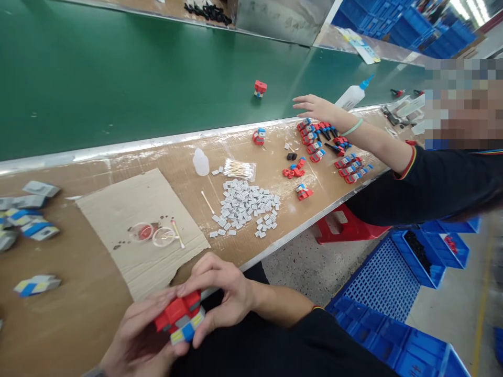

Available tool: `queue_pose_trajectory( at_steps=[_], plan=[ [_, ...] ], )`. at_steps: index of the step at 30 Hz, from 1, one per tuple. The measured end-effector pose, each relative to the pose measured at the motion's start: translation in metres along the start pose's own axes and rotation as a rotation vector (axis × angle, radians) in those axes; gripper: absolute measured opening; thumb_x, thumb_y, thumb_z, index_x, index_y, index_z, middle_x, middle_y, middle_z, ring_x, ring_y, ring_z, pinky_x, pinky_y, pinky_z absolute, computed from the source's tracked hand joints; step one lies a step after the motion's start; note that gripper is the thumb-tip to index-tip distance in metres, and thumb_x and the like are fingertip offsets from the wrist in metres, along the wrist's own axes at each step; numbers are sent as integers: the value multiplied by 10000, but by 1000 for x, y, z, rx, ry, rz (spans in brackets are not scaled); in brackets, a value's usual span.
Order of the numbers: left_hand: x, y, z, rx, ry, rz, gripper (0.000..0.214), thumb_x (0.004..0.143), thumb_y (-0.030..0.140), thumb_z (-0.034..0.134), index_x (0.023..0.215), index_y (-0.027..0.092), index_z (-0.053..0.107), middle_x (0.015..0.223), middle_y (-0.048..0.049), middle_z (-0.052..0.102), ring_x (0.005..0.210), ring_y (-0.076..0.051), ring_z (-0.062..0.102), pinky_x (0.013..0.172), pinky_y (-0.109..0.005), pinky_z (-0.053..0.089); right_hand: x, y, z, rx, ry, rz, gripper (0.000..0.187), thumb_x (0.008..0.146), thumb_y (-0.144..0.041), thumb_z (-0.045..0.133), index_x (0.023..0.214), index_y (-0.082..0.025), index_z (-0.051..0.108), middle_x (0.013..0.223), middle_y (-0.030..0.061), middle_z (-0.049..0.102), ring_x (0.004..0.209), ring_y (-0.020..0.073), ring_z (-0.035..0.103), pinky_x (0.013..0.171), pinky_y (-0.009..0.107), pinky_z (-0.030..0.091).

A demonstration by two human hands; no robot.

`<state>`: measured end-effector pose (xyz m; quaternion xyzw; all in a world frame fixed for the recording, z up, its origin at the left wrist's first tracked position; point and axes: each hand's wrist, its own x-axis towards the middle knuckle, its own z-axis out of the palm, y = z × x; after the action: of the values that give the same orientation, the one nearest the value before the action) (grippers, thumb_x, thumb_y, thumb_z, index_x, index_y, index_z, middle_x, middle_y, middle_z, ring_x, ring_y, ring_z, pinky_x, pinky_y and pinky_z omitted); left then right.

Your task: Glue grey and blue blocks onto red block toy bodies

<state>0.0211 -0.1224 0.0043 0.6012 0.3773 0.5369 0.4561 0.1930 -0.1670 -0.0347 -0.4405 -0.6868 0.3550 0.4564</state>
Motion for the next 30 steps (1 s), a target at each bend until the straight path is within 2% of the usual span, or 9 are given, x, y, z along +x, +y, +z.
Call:
queue_pose_trajectory(
  at_steps=[3, 5, 8, 15, 23, 25, 27, 29, 30],
  plan=[
    [2, 9, 12, -52, -59, 158, 465, 659, 512, 989, 1028, 269, 844, 864, -43, 836, 744, -223, 806, 667, -300, 688, -2, -11, -10, 96, 173, -90, 710, 801, -719, 825, 1248, -188, 676, 1033, 73, 691, 884, 168, 670, 804, 299, 622],
    [3, 13, 18, -88, -101, 190, 459, 732, 516, 955, 1091, 256, 832, 874, -57, 825, 790, -216, 808, 719, -289, 676, -1, -20, -17, 152, 280, -118, 656, 847, -722, 777, 1260, -222, 676, 998, 55, 692, 846, 173, 662, 760, 310, 612],
    [4, 15, 21, -108, -154, 196, 472, 813, 493, 907, 1209, 261, 800, 927, -81, 821, 849, -234, 815, 751, -310, 674, 2, -29, -22, 214, 314, -112, 581, 912, -703, 707, 1292, -264, 676, 999, 42, 679, 845, 175, 659, 746, 316, 598],
    [-4, 14, 18, -169, -203, 237, 561, 841, 452, 896, 1332, 228, 745, 1033, -113, 805, 941, -241, 813, 811, -315, 691, -2, -39, -24, 238, 297, -87, 546, 925, -652, 722, 1349, -311, 678, 1006, 36, 649, 860, 185, 634, 738, 324, 572],
    [-11, 11, 19, -173, -179, 143, 731, 743, 515, 941, 1382, 234, 722, 1035, -103, 780, 898, -199, 764, 780, -280, 661, -6, -38, -15, 317, 307, 27, 577, 866, -744, 722, 1277, -339, 694, 976, 39, 618, 850, 211, 635, 720, 355, 583],
    [-11, 10, 19, -250, -190, 92, 708, 708, 485, 971, 1335, 237, 753, 1026, -103, 785, 894, -201, 770, 766, -271, 662, -12, -37, -12, 276, 285, 27, 626, 878, -762, 694, 1335, -336, 658, 1033, 56, 632, 895, 222, 651, 751, 366, 596],
    [-12, 10, 20, -344, -193, 17, 630, 680, 446, 997, 1242, 241, 799, 1019, -103, 802, 898, -207, 784, 770, -266, 667, -21, -31, -19, 144, 290, -14, 717, 893, -805, 632, 1428, -328, 591, 1110, 77, 641, 919, 226, 653, 745, 365, 599],
    [-15, 8, 19, -433, -190, -99, 585, 678, 431, 1004, 1197, 238, 815, 1066, -123, 823, 948, -231, 804, 788, -272, 678, -34, -18, -44, -168, 440, 2, 765, 900, -861, 544, 1424, -304, 577, 1143, 89, 632, 912, 227, 643, 729, 370, 593],
    [-17, 6, 18, -465, -194, -156, 566, 684, 422, 1005, 1186, 236, 820, 1106, -135, 828, 981, -245, 812, 792, -272, 683, -42, -9, -64, -382, 592, 63, 738, 910, -866, 504, 1357, -289, 606, 1128, 89, 623, 910, 232, 635, 741, 383, 588]
  ],
)
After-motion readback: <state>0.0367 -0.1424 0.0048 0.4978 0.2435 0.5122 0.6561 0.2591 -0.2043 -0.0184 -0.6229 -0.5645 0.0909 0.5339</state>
